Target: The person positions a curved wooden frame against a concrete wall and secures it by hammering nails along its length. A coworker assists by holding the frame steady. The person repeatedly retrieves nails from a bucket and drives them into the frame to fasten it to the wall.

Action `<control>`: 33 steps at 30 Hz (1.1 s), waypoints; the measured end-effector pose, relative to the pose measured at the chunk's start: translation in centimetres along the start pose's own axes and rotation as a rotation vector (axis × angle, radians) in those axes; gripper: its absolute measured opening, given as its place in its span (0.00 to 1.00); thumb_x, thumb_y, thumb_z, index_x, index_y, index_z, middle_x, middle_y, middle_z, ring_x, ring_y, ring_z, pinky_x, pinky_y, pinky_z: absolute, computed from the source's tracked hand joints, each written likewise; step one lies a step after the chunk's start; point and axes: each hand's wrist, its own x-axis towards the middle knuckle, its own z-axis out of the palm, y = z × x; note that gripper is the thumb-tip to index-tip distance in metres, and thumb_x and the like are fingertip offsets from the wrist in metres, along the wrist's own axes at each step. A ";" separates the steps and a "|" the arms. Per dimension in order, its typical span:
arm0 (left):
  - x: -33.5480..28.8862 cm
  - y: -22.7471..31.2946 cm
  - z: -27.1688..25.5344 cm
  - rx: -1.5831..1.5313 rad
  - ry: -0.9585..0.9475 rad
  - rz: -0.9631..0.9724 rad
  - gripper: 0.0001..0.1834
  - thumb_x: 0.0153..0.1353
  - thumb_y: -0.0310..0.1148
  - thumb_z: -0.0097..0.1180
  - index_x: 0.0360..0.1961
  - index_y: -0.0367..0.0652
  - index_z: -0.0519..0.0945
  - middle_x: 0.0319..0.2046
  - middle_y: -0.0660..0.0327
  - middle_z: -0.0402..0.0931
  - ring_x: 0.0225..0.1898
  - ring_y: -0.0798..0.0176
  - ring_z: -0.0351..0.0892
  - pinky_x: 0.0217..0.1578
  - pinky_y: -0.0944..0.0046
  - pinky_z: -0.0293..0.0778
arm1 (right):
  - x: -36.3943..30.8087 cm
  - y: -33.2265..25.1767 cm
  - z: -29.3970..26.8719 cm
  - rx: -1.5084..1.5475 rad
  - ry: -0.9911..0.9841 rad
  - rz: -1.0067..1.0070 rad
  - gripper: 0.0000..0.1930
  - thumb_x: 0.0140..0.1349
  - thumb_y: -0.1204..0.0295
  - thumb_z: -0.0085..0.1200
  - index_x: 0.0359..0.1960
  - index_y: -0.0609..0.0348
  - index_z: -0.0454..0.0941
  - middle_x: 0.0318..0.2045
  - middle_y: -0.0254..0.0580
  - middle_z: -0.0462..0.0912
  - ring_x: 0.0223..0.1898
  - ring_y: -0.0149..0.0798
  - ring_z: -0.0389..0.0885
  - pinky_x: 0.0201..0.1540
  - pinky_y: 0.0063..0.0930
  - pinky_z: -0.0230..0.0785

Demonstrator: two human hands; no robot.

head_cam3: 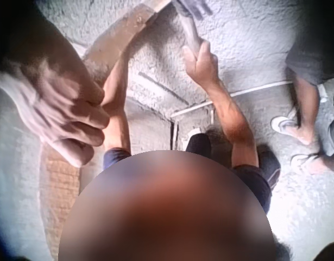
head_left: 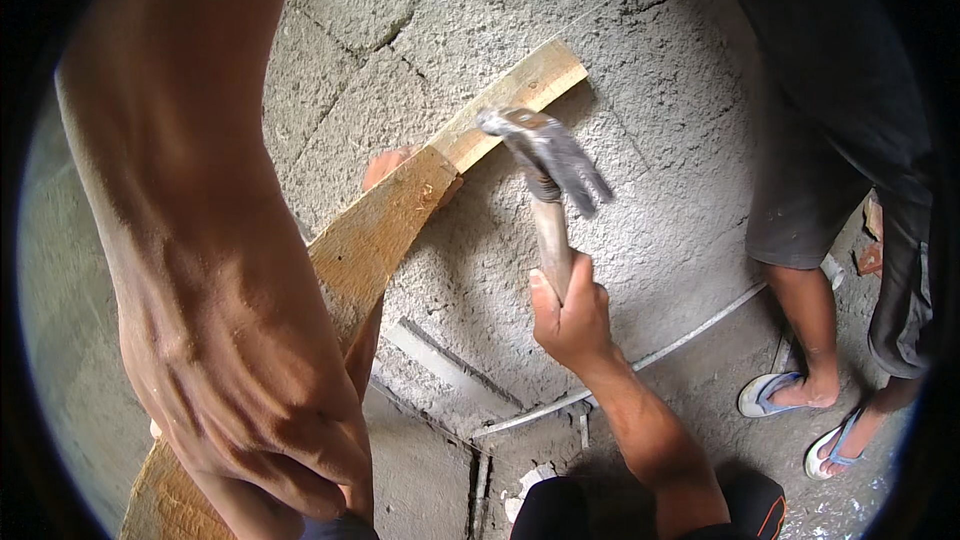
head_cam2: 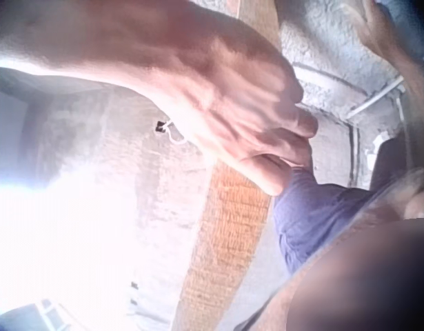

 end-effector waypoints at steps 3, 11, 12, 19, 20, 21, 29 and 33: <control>0.0 0.6 -0.3 -0.067 -0.006 -0.030 0.22 0.58 0.53 0.70 0.42 0.45 0.87 0.32 0.50 0.84 0.36 0.41 0.83 0.38 0.47 0.77 | 0.6 -0.8 -1.2 0.051 0.015 -0.016 0.15 0.72 0.70 0.56 0.50 0.71 0.69 0.22 0.52 0.82 0.23 0.52 0.88 0.24 0.43 0.79; 0.1 0.6 -0.4 -0.069 -0.030 -0.037 0.23 0.58 0.53 0.70 0.39 0.43 0.86 0.30 0.49 0.84 0.33 0.43 0.83 0.35 0.48 0.76 | -0.2 0.3 -0.4 0.045 -0.106 0.058 0.15 0.72 0.70 0.56 0.51 0.69 0.69 0.21 0.55 0.82 0.23 0.56 0.88 0.22 0.43 0.77; 0.1 0.6 -0.3 -0.080 -0.032 -0.044 0.22 0.58 0.53 0.70 0.38 0.43 0.86 0.30 0.49 0.84 0.32 0.43 0.82 0.35 0.48 0.76 | -0.3 0.5 -0.1 0.047 -0.095 0.042 0.15 0.72 0.70 0.56 0.51 0.69 0.69 0.21 0.55 0.82 0.22 0.56 0.88 0.22 0.44 0.77; -0.1 0.5 0.1 -0.090 -0.035 -0.031 0.23 0.58 0.54 0.70 0.39 0.45 0.85 0.32 0.50 0.83 0.34 0.44 0.82 0.36 0.48 0.76 | -0.2 2.6 3.8 0.032 -0.108 0.012 0.15 0.73 0.69 0.56 0.50 0.68 0.68 0.19 0.57 0.81 0.21 0.61 0.86 0.20 0.48 0.77; -0.2 0.6 0.2 -0.091 -0.034 -0.030 0.23 0.58 0.54 0.70 0.40 0.45 0.85 0.32 0.50 0.83 0.34 0.44 0.82 0.37 0.48 0.75 | 0.0 2.6 4.2 0.020 -0.156 0.054 0.15 0.73 0.69 0.56 0.49 0.68 0.68 0.19 0.57 0.81 0.21 0.62 0.86 0.20 0.48 0.76; -0.2 0.6 0.2 -0.093 -0.035 -0.030 0.23 0.59 0.54 0.70 0.40 0.45 0.85 0.33 0.51 0.83 0.35 0.44 0.82 0.37 0.48 0.75 | 0.1 2.6 4.4 0.009 -0.206 0.098 0.15 0.73 0.69 0.56 0.49 0.68 0.68 0.19 0.58 0.81 0.21 0.62 0.86 0.19 0.48 0.76; -0.1 0.8 0.7 -0.086 -0.028 -0.020 0.24 0.59 0.55 0.69 0.42 0.46 0.85 0.35 0.52 0.83 0.37 0.45 0.82 0.39 0.47 0.75 | 2.1 -1.4 -1.9 0.056 0.052 -0.180 0.09 0.75 0.67 0.50 0.44 0.61 0.73 0.23 0.46 0.81 0.22 0.38 0.83 0.24 0.35 0.74; -0.2 0.6 0.8 -0.080 -0.025 -0.006 0.24 0.59 0.56 0.69 0.43 0.47 0.84 0.36 0.53 0.83 0.38 0.45 0.82 0.40 0.47 0.75 | 1.5 -0.9 -0.3 0.455 0.177 -0.212 0.12 0.75 0.65 0.52 0.45 0.64 0.74 0.29 0.53 0.85 0.30 0.45 0.89 0.31 0.41 0.82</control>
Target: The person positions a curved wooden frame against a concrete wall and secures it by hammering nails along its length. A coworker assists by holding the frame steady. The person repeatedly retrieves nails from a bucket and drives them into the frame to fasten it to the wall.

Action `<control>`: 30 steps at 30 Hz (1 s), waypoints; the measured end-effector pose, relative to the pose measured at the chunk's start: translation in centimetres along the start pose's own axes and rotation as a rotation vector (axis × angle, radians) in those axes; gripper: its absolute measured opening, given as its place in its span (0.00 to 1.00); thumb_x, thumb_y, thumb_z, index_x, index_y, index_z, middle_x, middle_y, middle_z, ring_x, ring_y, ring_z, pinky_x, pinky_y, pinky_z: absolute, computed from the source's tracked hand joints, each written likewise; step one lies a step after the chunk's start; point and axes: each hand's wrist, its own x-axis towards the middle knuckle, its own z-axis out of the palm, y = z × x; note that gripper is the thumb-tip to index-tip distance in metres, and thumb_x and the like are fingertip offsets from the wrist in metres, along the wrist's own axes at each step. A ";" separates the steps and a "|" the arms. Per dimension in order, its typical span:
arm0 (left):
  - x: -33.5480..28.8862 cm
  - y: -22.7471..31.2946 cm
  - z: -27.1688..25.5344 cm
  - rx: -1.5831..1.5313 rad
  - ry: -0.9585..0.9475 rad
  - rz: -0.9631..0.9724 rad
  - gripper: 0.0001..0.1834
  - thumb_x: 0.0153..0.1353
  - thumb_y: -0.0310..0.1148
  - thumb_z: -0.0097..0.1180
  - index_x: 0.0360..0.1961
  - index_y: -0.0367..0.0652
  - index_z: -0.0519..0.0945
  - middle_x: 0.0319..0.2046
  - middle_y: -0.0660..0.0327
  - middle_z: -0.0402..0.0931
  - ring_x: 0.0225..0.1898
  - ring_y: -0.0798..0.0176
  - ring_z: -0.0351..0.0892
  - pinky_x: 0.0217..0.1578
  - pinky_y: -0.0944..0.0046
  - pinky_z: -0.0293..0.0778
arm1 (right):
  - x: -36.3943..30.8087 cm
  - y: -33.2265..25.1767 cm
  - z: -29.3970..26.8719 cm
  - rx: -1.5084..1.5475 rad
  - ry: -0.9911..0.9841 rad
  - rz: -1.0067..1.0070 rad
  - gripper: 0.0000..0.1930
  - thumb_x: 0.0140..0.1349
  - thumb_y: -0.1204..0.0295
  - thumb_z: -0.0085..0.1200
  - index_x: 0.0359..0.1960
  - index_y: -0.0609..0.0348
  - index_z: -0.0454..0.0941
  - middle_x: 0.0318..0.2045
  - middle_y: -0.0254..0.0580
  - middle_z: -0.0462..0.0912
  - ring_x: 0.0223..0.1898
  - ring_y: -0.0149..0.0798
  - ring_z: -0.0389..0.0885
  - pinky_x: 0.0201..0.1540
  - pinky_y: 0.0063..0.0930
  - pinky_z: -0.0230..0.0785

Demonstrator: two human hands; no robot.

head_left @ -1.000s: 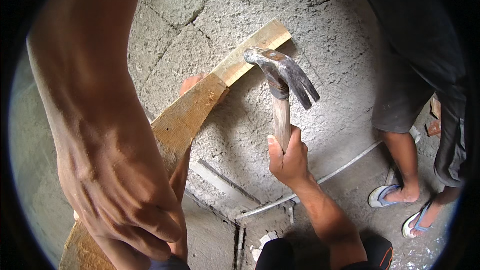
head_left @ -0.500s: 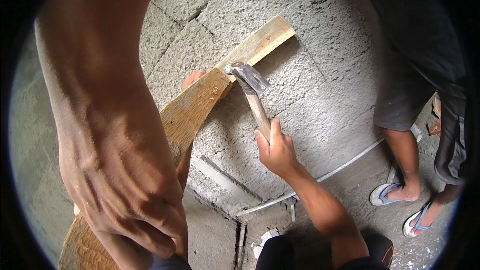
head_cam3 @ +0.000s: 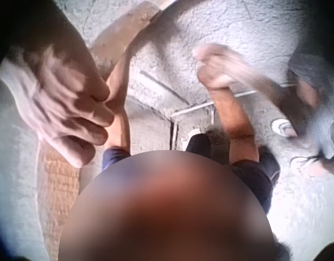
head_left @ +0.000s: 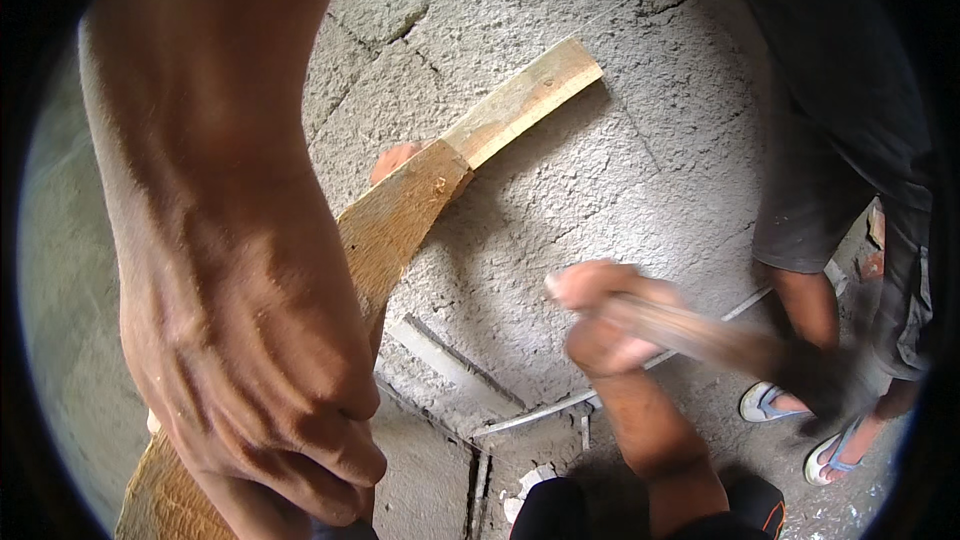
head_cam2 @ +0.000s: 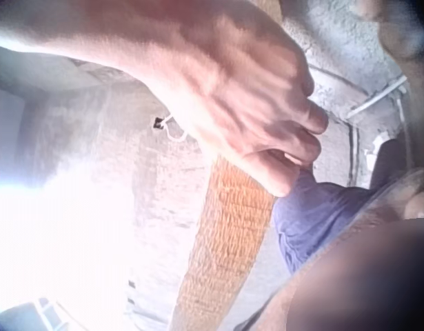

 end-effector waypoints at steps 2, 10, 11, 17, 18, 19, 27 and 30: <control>-0.2 0.1 -0.2 0.004 0.004 0.006 0.24 0.59 0.56 0.68 0.44 0.47 0.84 0.37 0.53 0.83 0.39 0.45 0.82 0.40 0.47 0.75 | -1.5 1.7 1.8 -0.401 -0.284 0.332 0.15 0.75 0.64 0.53 0.48 0.66 0.72 0.29 0.55 0.86 0.30 0.50 0.90 0.33 0.43 0.82; -0.4 0.2 -0.8 0.020 0.003 0.016 0.25 0.60 0.57 0.68 0.46 0.48 0.84 0.39 0.54 0.83 0.41 0.46 0.81 0.42 0.47 0.74 | 0.5 0.3 0.6 -0.366 -0.135 -0.002 0.13 0.72 0.73 0.53 0.48 0.73 0.70 0.22 0.41 0.79 0.19 0.39 0.84 0.20 0.36 0.75; -0.4 0.2 -0.7 0.023 0.010 0.018 0.25 0.60 0.57 0.68 0.46 0.49 0.84 0.39 0.55 0.83 0.41 0.46 0.81 0.43 0.47 0.74 | 1.0 -0.2 0.3 -0.318 -0.075 -0.102 0.10 0.72 0.74 0.53 0.45 0.73 0.72 0.22 0.39 0.79 0.19 0.36 0.82 0.20 0.33 0.71; -0.5 0.1 -0.5 0.033 0.019 0.031 0.26 0.60 0.58 0.67 0.48 0.50 0.83 0.41 0.56 0.83 0.43 0.47 0.81 0.44 0.47 0.74 | -0.8 1.9 2.2 -0.014 0.052 -0.115 0.09 0.73 0.72 0.54 0.40 0.68 0.74 0.20 0.42 0.80 0.20 0.37 0.82 0.20 0.34 0.72; -0.5 0.0 -0.5 0.040 0.020 0.029 0.26 0.61 0.58 0.67 0.48 0.50 0.83 0.41 0.56 0.83 0.43 0.47 0.81 0.44 0.46 0.74 | -1.5 2.6 2.6 -0.228 -0.074 0.040 0.09 0.73 0.71 0.55 0.42 0.67 0.74 0.20 0.44 0.81 0.21 0.39 0.84 0.20 0.37 0.74; -0.6 0.0 -0.5 0.041 0.018 0.029 0.26 0.61 0.58 0.67 0.49 0.50 0.83 0.42 0.56 0.83 0.44 0.47 0.81 0.45 0.46 0.74 | -2.0 3.1 2.8 -0.443 -0.199 0.199 0.10 0.73 0.70 0.55 0.43 0.67 0.73 0.20 0.46 0.81 0.21 0.41 0.86 0.20 0.39 0.76; -1.1 -0.3 0.0 0.071 0.011 0.025 0.27 0.61 0.59 0.66 0.51 0.51 0.82 0.44 0.57 0.83 0.46 0.47 0.81 0.47 0.46 0.73 | -0.4 1.4 0.1 -0.387 0.011 -0.048 0.12 0.73 0.71 0.55 0.45 0.70 0.71 0.21 0.41 0.79 0.19 0.37 0.82 0.19 0.31 0.73; -1.1 -0.4 0.4 0.077 0.021 0.036 0.27 0.61 0.59 0.66 0.52 0.52 0.82 0.45 0.58 0.83 0.47 0.48 0.81 0.47 0.46 0.73 | -0.3 1.9 0.6 0.074 0.108 -0.181 0.12 0.78 0.68 0.45 0.38 0.65 0.71 0.22 0.36 0.75 0.22 0.30 0.77 0.25 0.26 0.73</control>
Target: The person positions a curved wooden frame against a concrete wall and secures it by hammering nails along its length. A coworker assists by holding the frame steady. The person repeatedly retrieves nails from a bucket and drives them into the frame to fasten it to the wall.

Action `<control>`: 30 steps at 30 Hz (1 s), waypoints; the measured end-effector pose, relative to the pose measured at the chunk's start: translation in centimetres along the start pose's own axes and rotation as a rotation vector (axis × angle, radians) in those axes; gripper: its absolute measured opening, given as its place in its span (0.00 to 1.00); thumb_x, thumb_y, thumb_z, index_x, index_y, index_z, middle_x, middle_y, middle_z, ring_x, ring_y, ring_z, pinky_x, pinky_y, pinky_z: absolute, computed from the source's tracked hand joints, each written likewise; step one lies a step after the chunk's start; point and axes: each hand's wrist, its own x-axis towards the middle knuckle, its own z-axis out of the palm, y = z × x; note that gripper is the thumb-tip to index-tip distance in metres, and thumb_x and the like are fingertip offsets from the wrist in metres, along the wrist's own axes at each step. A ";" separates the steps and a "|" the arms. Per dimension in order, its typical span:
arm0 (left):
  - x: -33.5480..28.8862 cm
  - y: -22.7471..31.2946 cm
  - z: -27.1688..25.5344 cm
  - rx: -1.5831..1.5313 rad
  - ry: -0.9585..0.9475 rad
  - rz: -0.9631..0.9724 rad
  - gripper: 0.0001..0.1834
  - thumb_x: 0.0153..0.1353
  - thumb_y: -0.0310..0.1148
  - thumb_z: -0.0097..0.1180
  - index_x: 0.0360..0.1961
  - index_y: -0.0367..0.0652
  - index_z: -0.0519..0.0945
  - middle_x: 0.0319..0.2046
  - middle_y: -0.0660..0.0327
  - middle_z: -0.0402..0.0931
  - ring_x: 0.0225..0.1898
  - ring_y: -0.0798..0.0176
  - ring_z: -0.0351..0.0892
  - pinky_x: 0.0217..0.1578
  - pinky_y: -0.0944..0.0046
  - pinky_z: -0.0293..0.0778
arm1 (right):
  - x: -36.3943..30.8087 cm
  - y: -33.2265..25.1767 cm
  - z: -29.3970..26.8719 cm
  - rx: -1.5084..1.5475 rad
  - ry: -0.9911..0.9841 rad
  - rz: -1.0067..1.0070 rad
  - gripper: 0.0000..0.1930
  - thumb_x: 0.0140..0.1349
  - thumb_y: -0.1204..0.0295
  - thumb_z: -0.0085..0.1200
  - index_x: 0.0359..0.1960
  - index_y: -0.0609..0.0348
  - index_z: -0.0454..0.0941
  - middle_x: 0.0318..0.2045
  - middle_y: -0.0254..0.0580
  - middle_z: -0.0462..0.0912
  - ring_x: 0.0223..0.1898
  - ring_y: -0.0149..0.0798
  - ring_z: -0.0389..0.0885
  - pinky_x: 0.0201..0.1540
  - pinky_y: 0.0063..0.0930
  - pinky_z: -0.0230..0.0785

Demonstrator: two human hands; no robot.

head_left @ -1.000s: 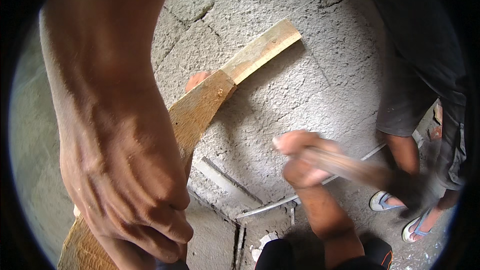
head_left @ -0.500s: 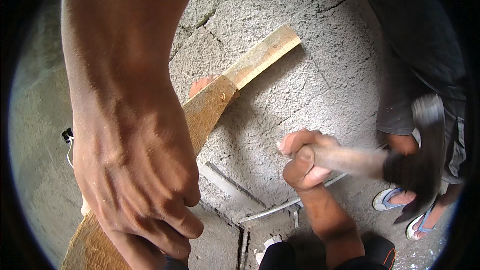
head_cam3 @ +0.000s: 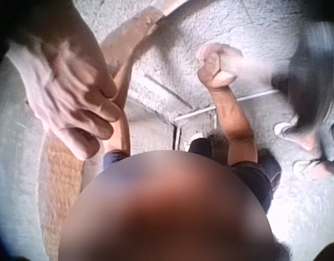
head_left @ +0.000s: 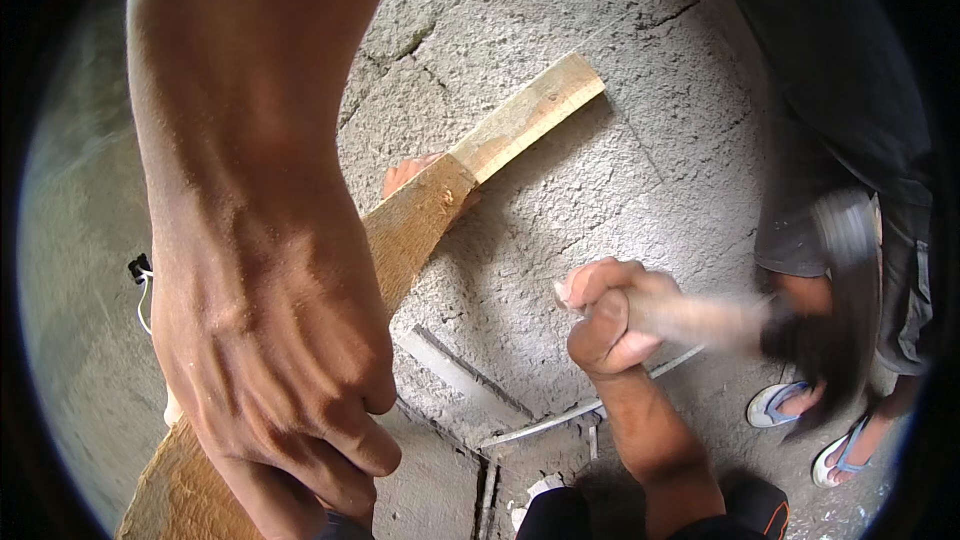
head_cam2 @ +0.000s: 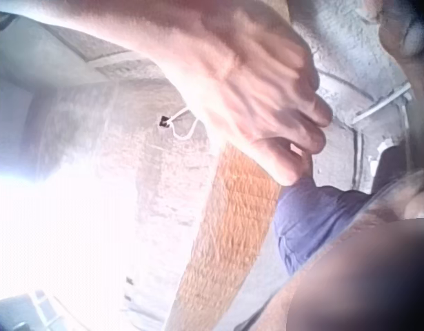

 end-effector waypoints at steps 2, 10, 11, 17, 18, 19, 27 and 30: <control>-0.1 0.0 0.0 0.005 0.002 -0.003 0.27 0.62 0.59 0.66 0.52 0.52 0.82 0.46 0.58 0.83 0.48 0.48 0.81 0.48 0.46 0.73 | -0.8 1.1 1.0 -0.286 -0.205 0.061 0.10 0.77 0.68 0.48 0.42 0.63 0.72 0.21 0.40 0.78 0.20 0.34 0.79 0.23 0.30 0.74; 0.2 -0.2 0.3 0.043 0.034 0.024 0.28 0.62 0.60 0.65 0.54 0.53 0.81 0.48 0.60 0.82 0.50 0.49 0.80 0.50 0.46 0.73 | -0.9 0.5 -0.5 -0.504 -0.163 0.279 0.06 0.72 0.74 0.55 0.43 0.65 0.74 0.19 0.41 0.79 0.19 0.39 0.83 0.20 0.35 0.72; 0.4 -0.2 0.5 0.042 0.037 0.027 0.28 0.62 0.60 0.65 0.55 0.53 0.81 0.48 0.60 0.82 0.50 0.49 0.80 0.50 0.46 0.73 | -0.5 0.6 -0.6 -0.281 -0.113 0.170 0.05 0.73 0.75 0.52 0.39 0.65 0.76 0.20 0.38 0.78 0.16 0.38 0.76 0.18 0.32 0.66; 0.5 -1.4 1.2 0.068 0.068 0.069 0.29 0.63 0.61 0.64 0.56 0.54 0.81 0.50 0.61 0.82 0.52 0.49 0.80 0.52 0.45 0.72 | -1.8 3.0 1.1 -0.659 -0.577 0.680 0.13 0.73 0.68 0.54 0.49 0.65 0.72 0.23 0.58 0.84 0.24 0.59 0.88 0.24 0.52 0.79; 0.4 -1.8 1.5 0.081 0.083 0.072 0.29 0.63 0.61 0.64 0.57 0.55 0.81 0.50 0.61 0.82 0.52 0.49 0.80 0.52 0.45 0.72 | -2.3 3.0 0.6 -0.633 -0.464 0.554 0.13 0.73 0.67 0.54 0.50 0.65 0.72 0.22 0.58 0.84 0.23 0.59 0.88 0.24 0.51 0.79; 0.1 -2.4 1.8 0.089 0.094 0.071 0.29 0.63 0.61 0.64 0.57 0.55 0.81 0.51 0.61 0.82 0.53 0.50 0.80 0.52 0.45 0.72 | -2.9 2.8 -0.2 -0.604 -0.389 0.477 0.13 0.73 0.67 0.55 0.50 0.65 0.72 0.22 0.58 0.83 0.23 0.59 0.87 0.24 0.50 0.79; -1.7 -4.8 3.0 0.715 0.303 0.315 0.29 0.70 0.58 0.58 0.63 0.53 0.80 0.58 0.56 0.82 0.61 0.49 0.79 0.60 0.43 0.72 | -13.0 -9.0 -7.8 -0.612 -0.365 0.715 0.16 0.70 0.67 0.59 0.52 0.64 0.72 0.25 0.62 0.83 0.31 0.69 0.86 0.31 0.53 0.78; -3.9 -1.5 2.0 -0.020 0.115 -0.164 0.30 0.66 0.55 0.62 0.52 0.37 0.85 0.52 0.42 0.82 0.55 0.42 0.80 0.58 0.42 0.73 | -18.6 -12.6 -10.2 -0.705 -0.445 0.890 0.16 0.69 0.64 0.59 0.50 0.60 0.72 0.25 0.65 0.83 0.33 0.72 0.85 0.32 0.59 0.76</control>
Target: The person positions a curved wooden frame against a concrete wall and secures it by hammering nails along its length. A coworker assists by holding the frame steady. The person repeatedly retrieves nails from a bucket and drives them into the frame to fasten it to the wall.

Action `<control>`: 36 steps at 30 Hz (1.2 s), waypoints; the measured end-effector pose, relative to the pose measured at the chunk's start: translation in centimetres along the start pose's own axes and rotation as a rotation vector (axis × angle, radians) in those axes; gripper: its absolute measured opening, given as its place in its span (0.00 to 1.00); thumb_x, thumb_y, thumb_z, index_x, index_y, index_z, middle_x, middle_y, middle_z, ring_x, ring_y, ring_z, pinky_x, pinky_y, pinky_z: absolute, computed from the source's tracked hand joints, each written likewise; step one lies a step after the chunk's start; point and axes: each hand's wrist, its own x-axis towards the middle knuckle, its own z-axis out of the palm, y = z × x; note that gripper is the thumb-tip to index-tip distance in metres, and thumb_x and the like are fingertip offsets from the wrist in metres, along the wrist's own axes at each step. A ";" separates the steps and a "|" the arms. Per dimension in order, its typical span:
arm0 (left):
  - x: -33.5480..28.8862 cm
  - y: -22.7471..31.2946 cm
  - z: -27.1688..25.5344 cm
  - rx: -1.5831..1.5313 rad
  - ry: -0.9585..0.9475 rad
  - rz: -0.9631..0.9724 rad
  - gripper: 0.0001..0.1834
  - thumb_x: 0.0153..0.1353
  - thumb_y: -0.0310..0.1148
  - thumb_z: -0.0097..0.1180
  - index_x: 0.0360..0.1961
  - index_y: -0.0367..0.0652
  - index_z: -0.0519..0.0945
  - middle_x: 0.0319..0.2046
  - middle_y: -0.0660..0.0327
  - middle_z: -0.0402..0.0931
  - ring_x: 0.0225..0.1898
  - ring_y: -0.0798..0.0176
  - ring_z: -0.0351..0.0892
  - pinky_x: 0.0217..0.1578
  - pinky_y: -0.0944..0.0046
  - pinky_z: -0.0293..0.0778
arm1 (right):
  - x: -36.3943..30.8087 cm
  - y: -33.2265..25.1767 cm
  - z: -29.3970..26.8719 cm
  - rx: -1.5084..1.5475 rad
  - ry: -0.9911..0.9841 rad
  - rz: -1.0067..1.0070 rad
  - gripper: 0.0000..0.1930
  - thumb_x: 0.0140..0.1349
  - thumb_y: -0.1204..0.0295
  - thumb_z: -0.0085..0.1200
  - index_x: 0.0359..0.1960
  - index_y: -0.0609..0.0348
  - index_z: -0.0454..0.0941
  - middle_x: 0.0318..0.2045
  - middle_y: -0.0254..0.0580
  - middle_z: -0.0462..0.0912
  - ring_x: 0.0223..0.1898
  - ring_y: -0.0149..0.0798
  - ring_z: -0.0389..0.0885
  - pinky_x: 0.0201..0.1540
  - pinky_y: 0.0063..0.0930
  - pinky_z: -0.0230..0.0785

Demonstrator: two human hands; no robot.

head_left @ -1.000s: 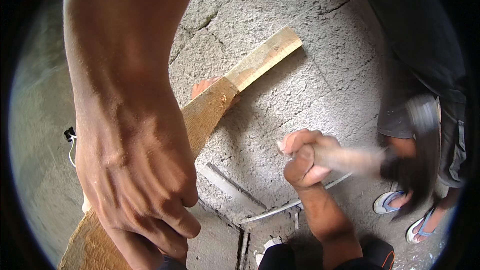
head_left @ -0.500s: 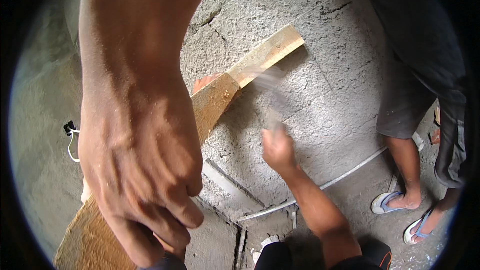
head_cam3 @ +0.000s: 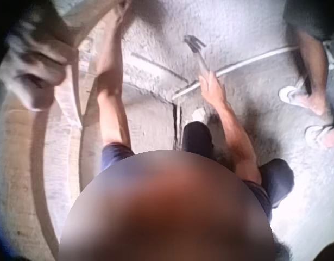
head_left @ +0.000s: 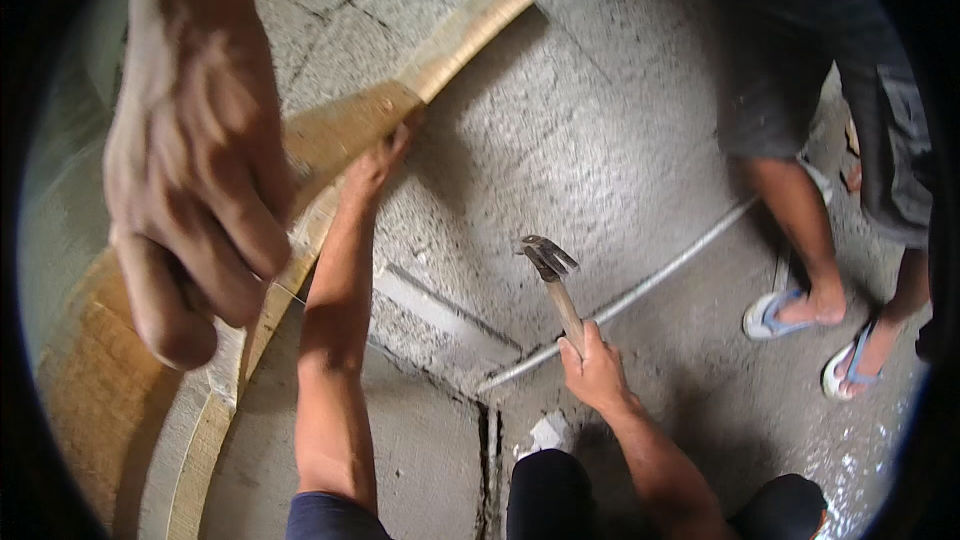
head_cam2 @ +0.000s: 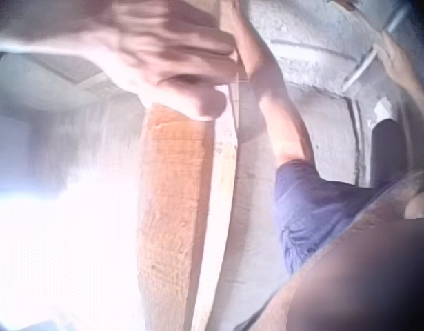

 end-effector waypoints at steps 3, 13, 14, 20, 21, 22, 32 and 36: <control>-5.9 4.6 0.1 0.118 0.190 -0.235 0.31 0.58 0.35 0.59 0.62 0.32 0.73 0.53 0.39 0.76 0.54 0.39 0.76 0.59 0.43 0.69 | -5.0 3.0 -1.2 -0.104 -0.131 0.149 0.15 0.69 0.63 0.60 0.48 0.57 0.71 0.25 0.66 0.82 0.33 0.74 0.83 0.33 0.63 0.75; -40.1 19.5 11.9 -1.071 -0.515 -0.620 0.27 0.65 0.14 0.42 0.65 0.39 0.68 0.37 0.56 0.80 0.38 0.60 0.82 0.43 0.59 0.78 | -11.1 5.3 -2.4 -0.341 -0.267 0.338 0.16 0.69 0.63 0.59 0.48 0.61 0.69 0.29 0.68 0.84 0.35 0.73 0.84 0.38 0.64 0.75; -41.0 19.5 12.1 -1.107 -0.613 -0.659 0.28 0.65 0.14 0.44 0.67 0.38 0.67 0.38 0.56 0.81 0.40 0.61 0.83 0.43 0.59 0.78 | -11.5 5.4 -2.0 -0.378 -0.261 0.344 0.16 0.69 0.63 0.59 0.48 0.61 0.69 0.30 0.69 0.84 0.36 0.73 0.84 0.39 0.65 0.75; -36.7 14.3 9.9 -1.288 -0.457 -0.844 0.17 0.69 0.25 0.61 0.58 0.38 0.83 0.43 0.56 0.87 0.47 0.65 0.86 0.56 0.60 0.81 | -12.4 4.8 0.2 -0.434 -0.380 0.529 0.19 0.71 0.60 0.56 0.55 0.58 0.70 0.38 0.68 0.85 0.44 0.72 0.85 0.48 0.62 0.75; -35.2 13.2 9.2 -1.315 -0.361 -0.928 0.15 0.68 0.29 0.65 0.55 0.39 0.86 0.43 0.57 0.88 0.47 0.66 0.86 0.56 0.60 0.81 | -12.4 4.3 0.3 -0.472 -0.408 0.554 0.18 0.72 0.60 0.56 0.56 0.56 0.70 0.40 0.67 0.85 0.47 0.72 0.84 0.50 0.61 0.75; -33.4 11.7 8.2 -1.236 -0.341 -0.849 0.17 0.67 0.35 0.68 0.54 0.40 0.86 0.44 0.59 0.88 0.46 0.65 0.86 0.56 0.60 0.82 | -12.2 3.7 0.3 -0.464 -0.419 0.533 0.18 0.72 0.60 0.56 0.56 0.57 0.70 0.40 0.68 0.85 0.47 0.72 0.84 0.50 0.61 0.74; -13.0 5.6 1.1 -1.702 0.597 -0.554 0.17 0.72 0.33 0.61 0.55 0.32 0.84 0.45 0.56 0.87 0.46 0.65 0.85 0.50 0.65 0.80 | -5.0 -6.9 -1.4 -0.690 -0.240 0.014 0.19 0.71 0.69 0.56 0.59 0.62 0.70 0.30 0.66 0.84 0.34 0.69 0.87 0.34 0.55 0.76; -6.5 4.2 2.3 -1.766 0.813 -0.528 0.14 0.73 0.31 0.56 0.49 0.29 0.84 0.44 0.53 0.87 0.43 0.64 0.88 0.48 0.66 0.83 | -2.2 -10.8 -3.5 -0.765 -0.119 -0.351 0.19 0.70 0.72 0.57 0.60 0.64 0.73 0.31 0.55 0.83 0.32 0.56 0.86 0.36 0.45 0.76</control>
